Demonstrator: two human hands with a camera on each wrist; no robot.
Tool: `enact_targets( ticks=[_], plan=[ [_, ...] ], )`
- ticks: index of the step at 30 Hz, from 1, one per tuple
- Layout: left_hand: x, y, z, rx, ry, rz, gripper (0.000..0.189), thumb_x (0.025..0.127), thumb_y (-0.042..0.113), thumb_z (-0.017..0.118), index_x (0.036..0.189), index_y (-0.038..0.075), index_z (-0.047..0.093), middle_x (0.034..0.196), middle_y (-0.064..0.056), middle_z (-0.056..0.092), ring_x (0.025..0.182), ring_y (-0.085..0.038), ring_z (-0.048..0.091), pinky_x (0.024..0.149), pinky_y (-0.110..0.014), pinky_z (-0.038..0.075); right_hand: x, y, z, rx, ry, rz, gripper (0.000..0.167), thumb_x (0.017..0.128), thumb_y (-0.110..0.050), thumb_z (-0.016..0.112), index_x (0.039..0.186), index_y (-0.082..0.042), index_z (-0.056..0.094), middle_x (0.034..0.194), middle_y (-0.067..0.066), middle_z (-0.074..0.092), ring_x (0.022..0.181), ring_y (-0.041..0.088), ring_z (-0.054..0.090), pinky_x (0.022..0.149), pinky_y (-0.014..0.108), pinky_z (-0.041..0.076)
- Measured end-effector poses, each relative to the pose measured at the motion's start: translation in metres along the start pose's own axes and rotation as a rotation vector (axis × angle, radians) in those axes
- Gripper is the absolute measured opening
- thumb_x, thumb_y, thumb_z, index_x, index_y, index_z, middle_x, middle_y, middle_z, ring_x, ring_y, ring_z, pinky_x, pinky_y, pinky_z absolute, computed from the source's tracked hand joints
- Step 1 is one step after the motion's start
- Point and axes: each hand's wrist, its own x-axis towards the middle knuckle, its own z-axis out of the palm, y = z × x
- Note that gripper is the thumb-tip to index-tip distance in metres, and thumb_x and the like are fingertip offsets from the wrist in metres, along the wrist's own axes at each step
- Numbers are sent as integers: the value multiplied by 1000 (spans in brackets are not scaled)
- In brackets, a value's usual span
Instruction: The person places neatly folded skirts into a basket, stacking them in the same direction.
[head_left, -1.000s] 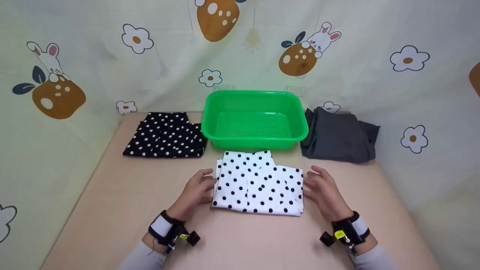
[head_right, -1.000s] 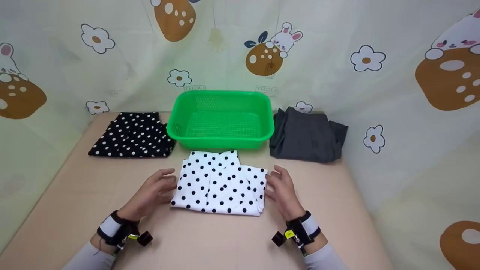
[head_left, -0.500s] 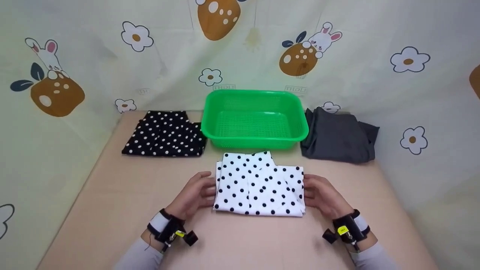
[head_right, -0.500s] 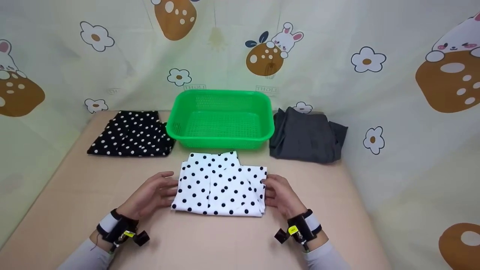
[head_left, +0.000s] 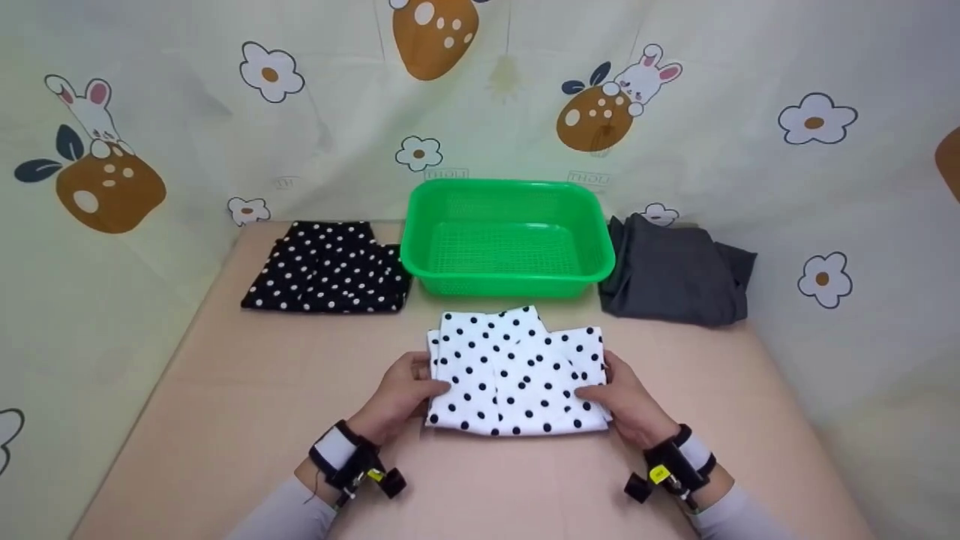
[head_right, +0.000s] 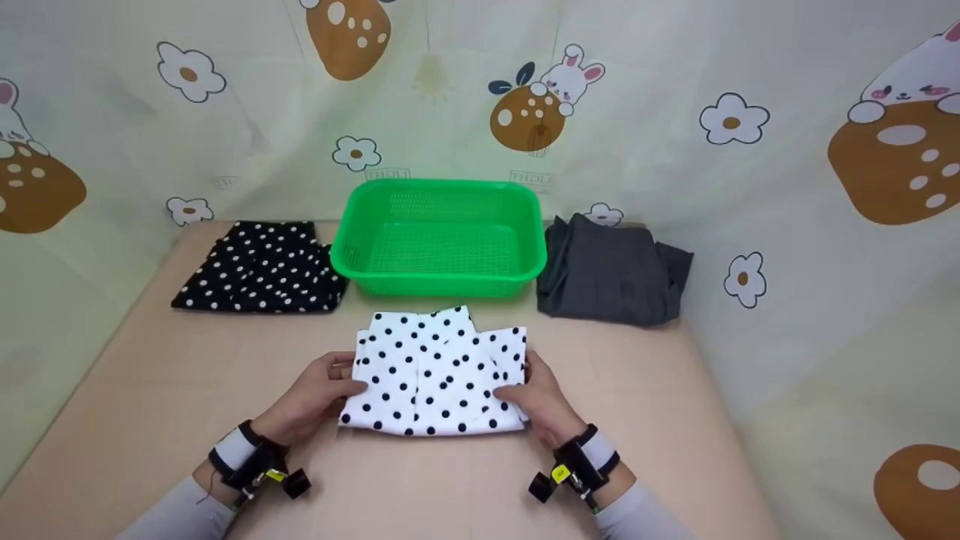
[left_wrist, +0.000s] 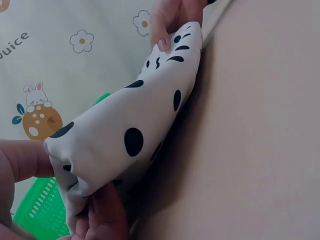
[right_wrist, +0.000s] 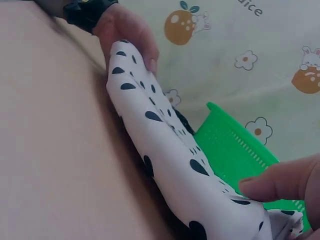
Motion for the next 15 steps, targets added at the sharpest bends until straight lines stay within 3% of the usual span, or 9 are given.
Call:
enact_targets(
  ticks=[6,15],
  plan=[
    [4,-2,0,-60,-8,-22,61,88,-7,63,146,-13,43,118,-22,70,93,-23,76,82,-37,66,-3,2,6,-23,36,-31,88,83,15,66,162,-2,32,163,18,46,142,29,52,103,23,54],
    [7,-7,-2,-168,-174,16,68,79,-7,49,146,-15,38,144,-27,58,119,-21,65,97,-26,58,-11,0,12,-10,-14,-33,93,84,15,62,166,-9,25,163,15,47,134,24,59,101,28,57]
  ],
)
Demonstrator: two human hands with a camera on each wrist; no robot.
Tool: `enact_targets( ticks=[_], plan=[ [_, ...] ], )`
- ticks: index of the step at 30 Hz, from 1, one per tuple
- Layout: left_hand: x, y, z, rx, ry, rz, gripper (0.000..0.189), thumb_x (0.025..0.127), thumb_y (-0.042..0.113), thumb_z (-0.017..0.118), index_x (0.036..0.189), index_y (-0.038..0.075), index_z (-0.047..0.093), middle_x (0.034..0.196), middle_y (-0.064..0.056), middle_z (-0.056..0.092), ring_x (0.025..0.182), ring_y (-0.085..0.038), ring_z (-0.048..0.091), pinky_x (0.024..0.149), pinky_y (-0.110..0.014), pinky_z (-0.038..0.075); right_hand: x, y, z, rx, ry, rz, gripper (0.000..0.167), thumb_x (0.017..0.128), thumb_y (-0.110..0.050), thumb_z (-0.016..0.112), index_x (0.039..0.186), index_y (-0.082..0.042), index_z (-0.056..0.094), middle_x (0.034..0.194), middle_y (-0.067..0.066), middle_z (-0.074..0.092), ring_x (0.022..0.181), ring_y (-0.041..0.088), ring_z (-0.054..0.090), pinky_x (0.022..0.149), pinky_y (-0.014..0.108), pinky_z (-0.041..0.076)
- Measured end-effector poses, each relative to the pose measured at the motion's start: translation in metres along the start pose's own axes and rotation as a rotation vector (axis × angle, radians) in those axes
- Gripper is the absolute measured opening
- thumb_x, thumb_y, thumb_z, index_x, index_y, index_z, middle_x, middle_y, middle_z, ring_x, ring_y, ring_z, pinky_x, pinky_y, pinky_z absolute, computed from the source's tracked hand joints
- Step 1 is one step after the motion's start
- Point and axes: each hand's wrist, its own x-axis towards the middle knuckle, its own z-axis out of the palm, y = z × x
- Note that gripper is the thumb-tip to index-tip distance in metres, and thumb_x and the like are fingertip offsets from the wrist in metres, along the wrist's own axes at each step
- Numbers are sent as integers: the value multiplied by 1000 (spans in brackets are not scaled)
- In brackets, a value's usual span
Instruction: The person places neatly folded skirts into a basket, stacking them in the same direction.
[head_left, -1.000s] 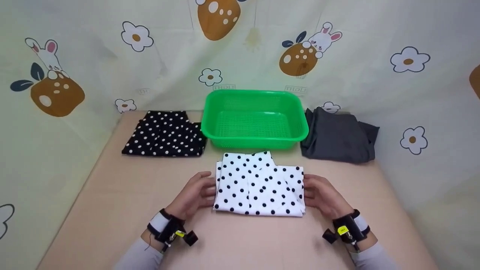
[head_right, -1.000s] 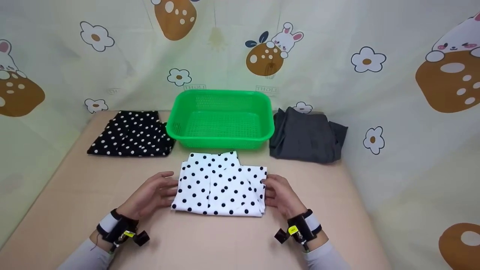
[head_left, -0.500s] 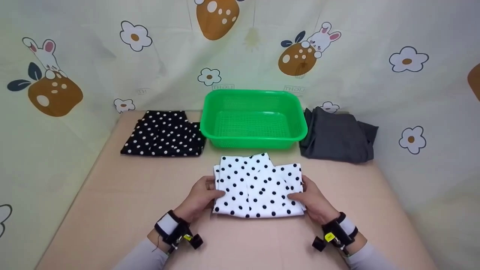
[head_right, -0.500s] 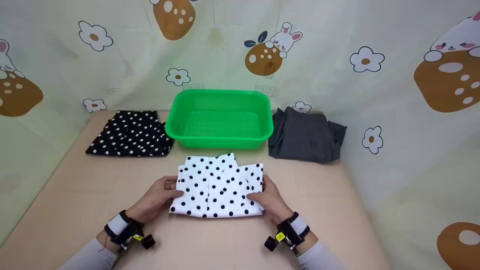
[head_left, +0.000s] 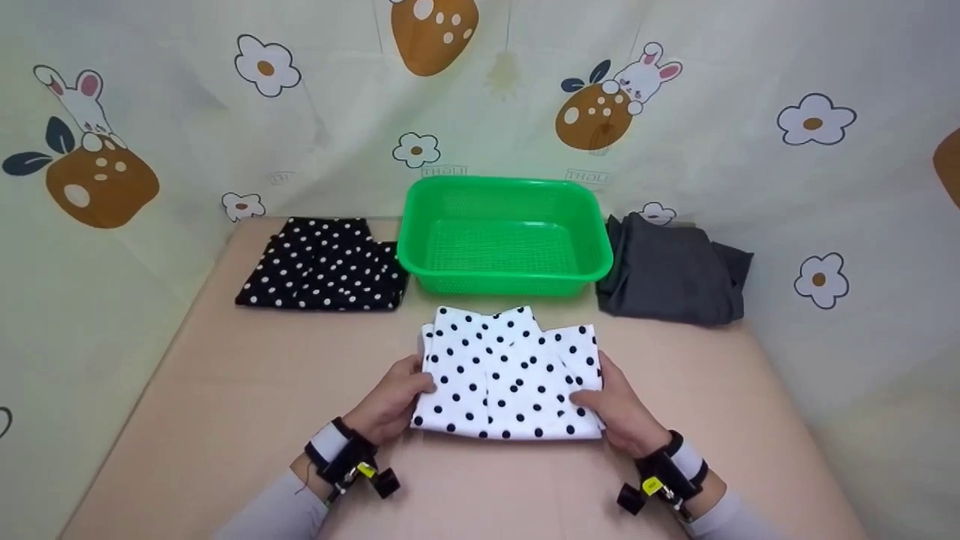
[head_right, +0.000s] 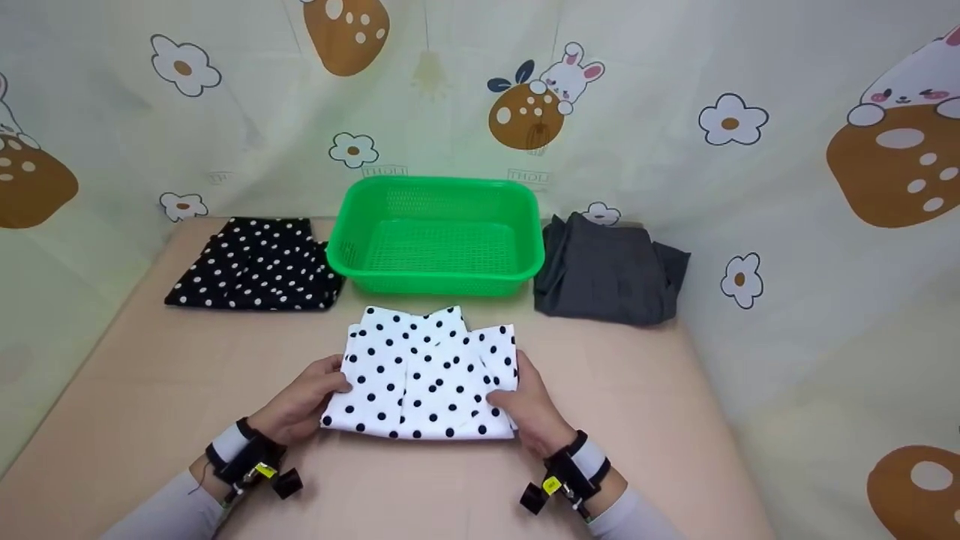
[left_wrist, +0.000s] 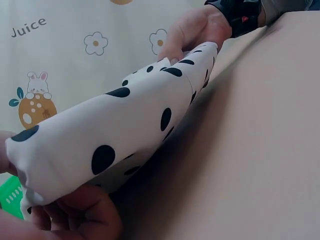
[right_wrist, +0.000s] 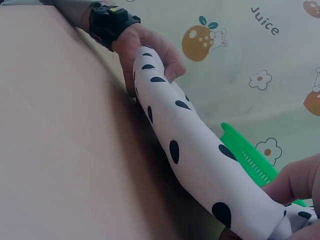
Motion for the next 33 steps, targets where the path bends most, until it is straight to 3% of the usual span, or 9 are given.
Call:
enact_targets(
  ticks=[4,9,13,18,25,33],
  plan=[
    [-3,8,1,-6,-64,38,73,80,-8,48,151,-14,32,148,-29,57,121,-21,66,98,-27,58,-3,-9,-2,0,-7,-33,94,84,15,61,167,-11,24,165,13,45,139,24,55,104,26,55],
    [-15,26,4,29,-75,86,72,81,-10,50,150,-12,33,137,-27,63,113,-21,70,94,-30,61,-10,-23,-6,-11,-16,-76,97,85,14,63,168,-13,21,167,9,40,144,25,48,107,24,53],
    [-21,39,3,67,-85,120,67,82,-9,52,146,-13,33,130,-24,67,107,-20,72,91,-29,62,-16,-35,-6,1,-21,-111,99,85,15,64,169,-12,19,166,12,40,141,25,52,107,27,55],
    [-17,52,1,72,-117,142,65,85,-10,52,146,-12,32,132,-24,66,109,-21,73,93,-33,63,-18,-47,-4,9,16,-149,97,85,17,64,168,-8,20,163,17,41,134,22,58,104,28,57],
    [2,87,0,137,-58,157,61,87,-8,57,145,-7,39,123,-18,67,100,-21,74,84,-35,66,-4,-72,-4,3,110,-219,78,89,15,63,161,1,34,156,22,48,130,22,61,101,26,59],
    [46,118,10,77,54,226,58,87,-13,57,143,-4,44,118,-14,67,100,-22,72,85,-33,66,38,-102,-8,-10,260,-271,66,89,14,64,152,5,46,143,23,57,116,21,66,93,25,62]
  ],
)
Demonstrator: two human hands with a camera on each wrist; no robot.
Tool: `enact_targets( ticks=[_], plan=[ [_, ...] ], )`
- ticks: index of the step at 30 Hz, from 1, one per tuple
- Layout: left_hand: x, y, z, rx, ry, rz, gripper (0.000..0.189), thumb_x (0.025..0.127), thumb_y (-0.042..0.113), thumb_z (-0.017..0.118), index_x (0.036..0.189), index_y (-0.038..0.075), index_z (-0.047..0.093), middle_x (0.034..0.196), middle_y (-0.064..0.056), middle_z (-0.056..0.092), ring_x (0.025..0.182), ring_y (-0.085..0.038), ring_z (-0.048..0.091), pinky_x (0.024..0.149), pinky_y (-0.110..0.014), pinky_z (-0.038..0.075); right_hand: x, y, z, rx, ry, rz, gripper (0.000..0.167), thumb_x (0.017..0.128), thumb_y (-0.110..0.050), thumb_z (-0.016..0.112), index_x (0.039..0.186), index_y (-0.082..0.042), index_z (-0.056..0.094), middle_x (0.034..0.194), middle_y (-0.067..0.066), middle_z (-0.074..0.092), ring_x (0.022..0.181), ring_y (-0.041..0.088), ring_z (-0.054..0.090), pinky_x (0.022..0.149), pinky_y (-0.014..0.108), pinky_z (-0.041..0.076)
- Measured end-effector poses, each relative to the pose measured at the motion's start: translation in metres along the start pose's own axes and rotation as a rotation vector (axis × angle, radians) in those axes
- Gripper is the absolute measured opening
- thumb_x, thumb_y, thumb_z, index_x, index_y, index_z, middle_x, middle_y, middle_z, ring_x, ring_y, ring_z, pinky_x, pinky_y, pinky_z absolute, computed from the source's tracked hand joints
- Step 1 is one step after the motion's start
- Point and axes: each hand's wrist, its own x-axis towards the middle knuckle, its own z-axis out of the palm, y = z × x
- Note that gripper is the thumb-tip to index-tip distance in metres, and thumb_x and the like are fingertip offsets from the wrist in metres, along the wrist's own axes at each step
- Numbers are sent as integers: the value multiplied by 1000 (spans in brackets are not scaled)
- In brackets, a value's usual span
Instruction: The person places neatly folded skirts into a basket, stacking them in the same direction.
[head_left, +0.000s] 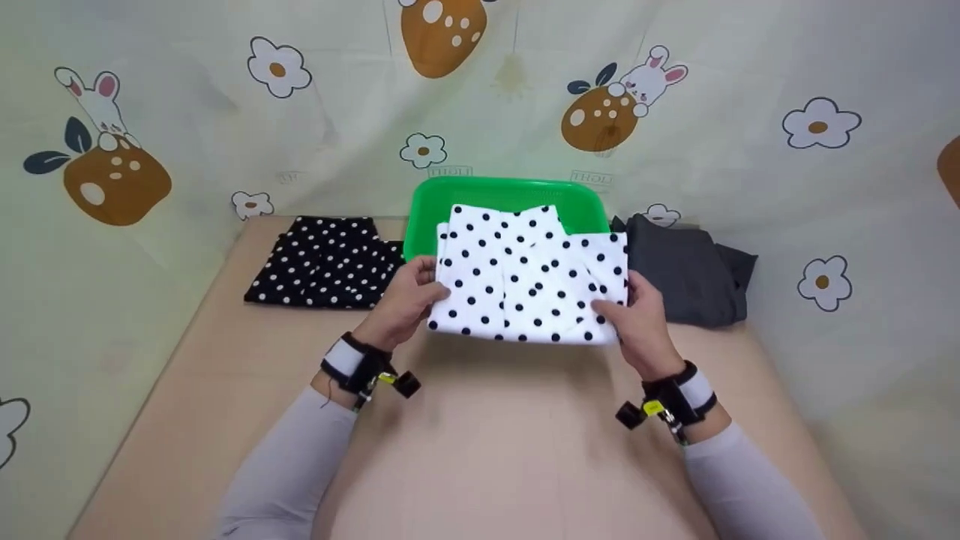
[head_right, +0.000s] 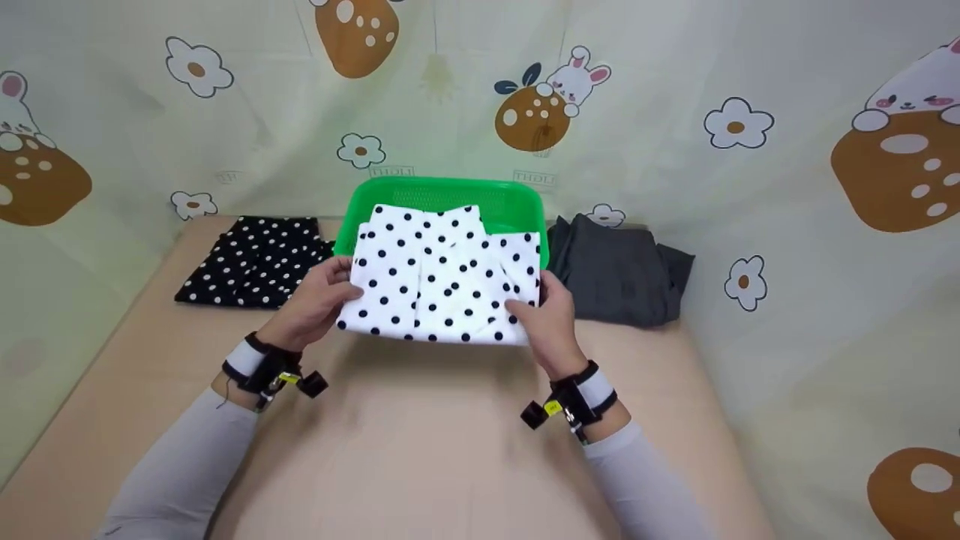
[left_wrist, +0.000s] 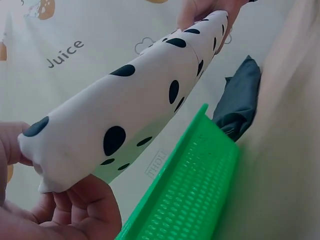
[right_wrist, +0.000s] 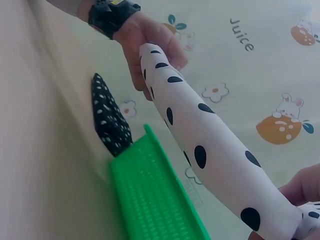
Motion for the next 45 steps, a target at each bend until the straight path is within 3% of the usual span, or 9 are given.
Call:
enact_targets(
  ticks=[4,8,12,14,18,20,22,35,45],
  plan=[
    [26,6,2,-44,103,63,57,87,-14,57,143,-6,47,117,-15,65,100,-22,70,87,-30,64,28,-1,12,5,105,-57,55,87,12,69,140,6,57,132,22,64,108,21,69,89,26,63],
    [48,11,4,-76,196,76,54,90,-11,59,142,-4,52,115,-12,65,99,-20,67,85,-26,62,47,1,21,-49,179,-70,50,86,10,73,135,5,62,130,20,67,109,24,68,89,26,63],
    [67,15,4,-35,242,97,51,92,-7,62,142,-2,56,118,-12,65,102,-22,66,87,-28,61,65,0,29,-113,244,-81,46,87,6,75,132,3,65,128,19,68,110,24,67,91,28,61],
    [75,15,3,60,273,99,50,92,-4,65,142,0,58,120,-12,63,104,-23,64,90,-30,61,74,1,32,-171,277,-98,44,87,2,77,130,1,67,123,18,68,107,24,65,90,28,59],
    [88,11,2,376,343,93,49,95,2,69,143,7,61,126,-12,63,110,-24,62,95,-33,58,89,7,39,-308,325,-158,36,89,-5,78,124,-3,70,112,14,70,100,23,64,85,30,55],
    [92,8,3,541,373,111,47,97,5,70,143,8,62,127,-11,65,113,-24,62,98,-35,57,94,12,41,-366,340,-197,32,90,-8,79,120,-3,71,108,13,71,97,23,64,83,30,53],
    [95,4,4,633,388,144,44,98,6,69,141,7,62,126,-12,67,114,-26,63,100,-37,56,98,18,41,-407,359,-237,28,90,-9,80,117,-4,71,105,13,72,95,23,65,83,30,51],
    [105,-9,13,910,442,371,26,100,6,70,125,2,66,115,-14,67,108,-30,63,97,-43,54,115,40,38,-613,415,-512,18,91,-7,82,102,0,70,100,16,70,91,31,65,84,41,53],
    [113,-18,15,1018,471,427,25,97,5,73,122,3,69,116,-15,71,112,-33,65,102,-43,53,117,46,41,-707,422,-530,13,94,-9,80,102,-3,70,104,15,72,98,30,69,88,44,57]
  ],
)
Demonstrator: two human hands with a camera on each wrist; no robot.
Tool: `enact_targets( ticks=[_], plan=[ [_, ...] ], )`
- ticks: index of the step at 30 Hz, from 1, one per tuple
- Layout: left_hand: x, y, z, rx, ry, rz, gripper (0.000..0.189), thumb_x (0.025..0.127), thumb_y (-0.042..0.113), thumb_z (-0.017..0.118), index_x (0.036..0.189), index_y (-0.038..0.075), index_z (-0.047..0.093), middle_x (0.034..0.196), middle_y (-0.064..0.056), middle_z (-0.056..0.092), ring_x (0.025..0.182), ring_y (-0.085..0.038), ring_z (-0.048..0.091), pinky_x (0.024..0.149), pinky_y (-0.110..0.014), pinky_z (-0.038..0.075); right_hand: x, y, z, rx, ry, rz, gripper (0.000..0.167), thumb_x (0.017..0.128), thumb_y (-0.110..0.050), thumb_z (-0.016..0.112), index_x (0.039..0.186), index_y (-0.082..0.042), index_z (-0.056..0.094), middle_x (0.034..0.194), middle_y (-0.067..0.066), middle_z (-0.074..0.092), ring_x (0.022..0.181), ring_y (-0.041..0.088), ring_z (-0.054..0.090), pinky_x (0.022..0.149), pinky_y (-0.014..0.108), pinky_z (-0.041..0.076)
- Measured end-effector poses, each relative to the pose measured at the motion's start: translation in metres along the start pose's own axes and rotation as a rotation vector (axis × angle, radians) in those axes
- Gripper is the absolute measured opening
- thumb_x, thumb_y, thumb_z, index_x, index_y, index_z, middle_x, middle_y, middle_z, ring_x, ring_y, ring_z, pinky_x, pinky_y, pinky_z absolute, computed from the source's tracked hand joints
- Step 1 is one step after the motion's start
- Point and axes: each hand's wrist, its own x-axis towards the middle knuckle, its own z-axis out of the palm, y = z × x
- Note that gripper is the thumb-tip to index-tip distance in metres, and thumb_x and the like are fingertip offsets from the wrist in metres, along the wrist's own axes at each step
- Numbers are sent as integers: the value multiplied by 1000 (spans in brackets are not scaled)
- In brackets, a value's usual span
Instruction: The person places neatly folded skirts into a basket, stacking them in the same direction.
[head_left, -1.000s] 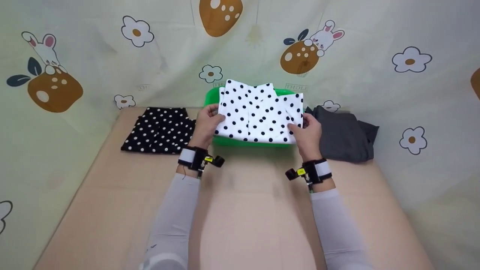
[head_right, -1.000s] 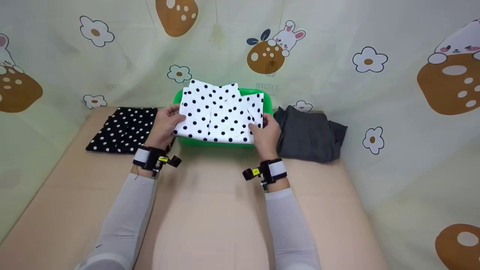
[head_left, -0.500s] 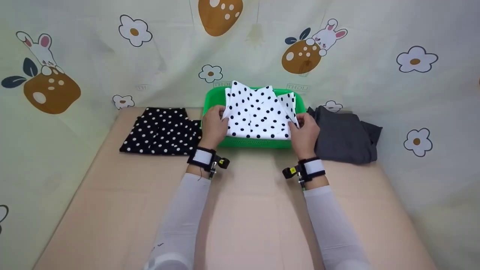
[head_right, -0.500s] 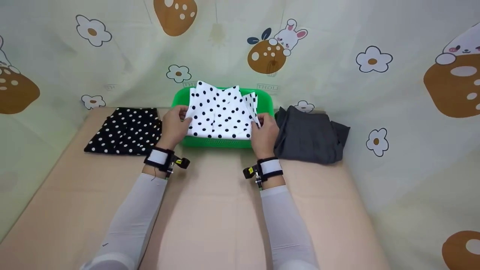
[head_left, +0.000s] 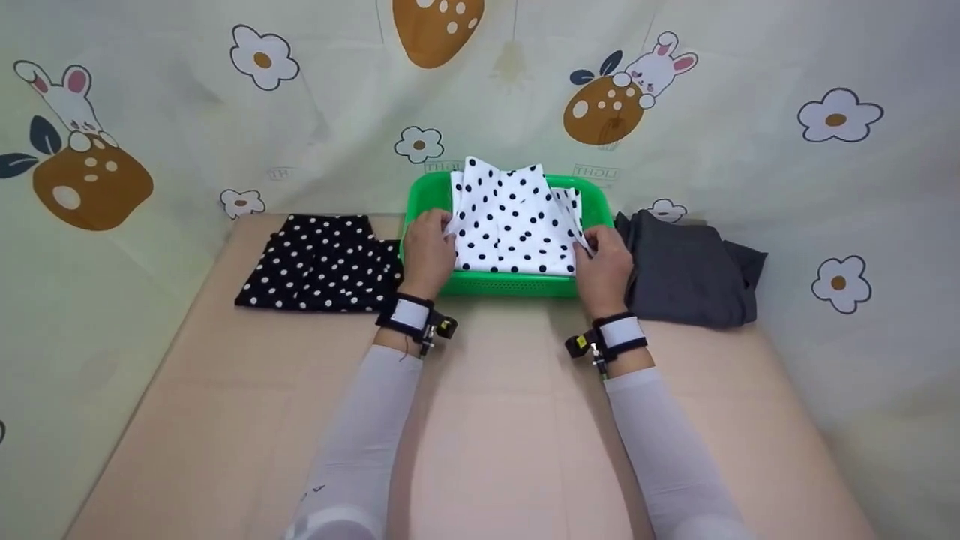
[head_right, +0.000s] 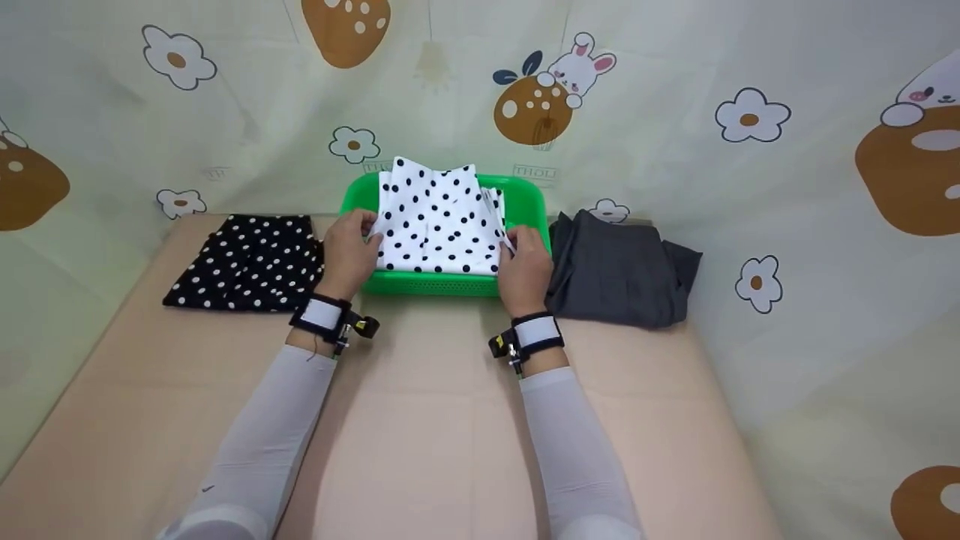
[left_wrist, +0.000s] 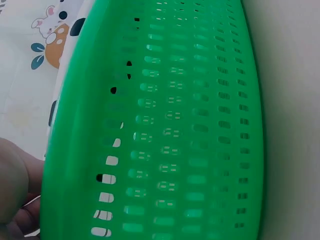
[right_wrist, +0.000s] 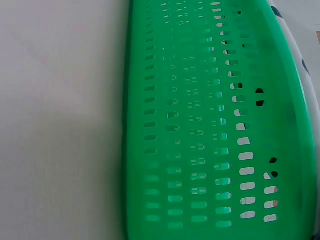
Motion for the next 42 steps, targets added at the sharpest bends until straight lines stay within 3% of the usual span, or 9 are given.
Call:
enact_targets(
  ticks=[6,9,15,20,23,29,35,42],
  plan=[
    [-2,3,2,-23,95,26,23,97,4,72,120,3,68,118,-14,72,112,-31,66,101,-41,54,1,-5,-2,30,42,-27,14,94,-8,78,103,-2,69,105,15,71,97,30,68,87,44,57],
    [-3,4,4,-19,114,16,22,97,3,71,119,3,68,117,-13,71,111,-30,65,101,-40,54,0,-2,0,40,44,-29,14,94,-8,78,103,-4,68,105,13,70,97,28,67,87,42,56],
    [-4,5,6,15,60,-37,24,98,6,71,121,1,67,119,-16,70,113,-33,65,101,-42,54,1,4,1,11,23,-51,18,96,-12,78,110,-4,71,109,15,72,102,30,69,91,45,56],
    [-3,7,0,52,64,-96,48,97,22,77,137,2,59,133,-17,65,122,-34,61,106,-43,51,5,8,-4,-36,3,7,39,96,-22,80,130,-6,69,127,15,71,121,35,66,103,54,50],
    [-3,9,-5,61,75,-109,58,97,31,77,143,4,55,139,-17,61,126,-33,57,108,-43,50,8,10,-6,-47,-5,51,45,97,-25,80,135,-6,67,133,16,68,127,36,63,108,54,48],
    [-5,13,-7,41,61,-97,54,98,33,75,141,5,57,136,-17,60,124,-32,57,106,-43,51,9,14,-9,-37,-34,96,44,97,-23,78,136,-5,66,132,17,67,125,35,63,109,47,49],
    [-7,15,-2,24,52,-77,44,99,32,74,132,6,60,130,-16,58,118,-31,57,102,-42,51,9,15,-10,-9,-59,128,44,98,-20,75,138,-5,64,133,17,67,126,37,62,111,49,48],
    [-10,16,-2,-36,50,-46,43,98,28,75,130,4,61,129,-17,58,114,-32,58,99,-42,52,13,23,-13,39,-28,174,44,98,-15,71,141,-4,65,136,19,68,127,38,60,111,52,45]
  ],
)
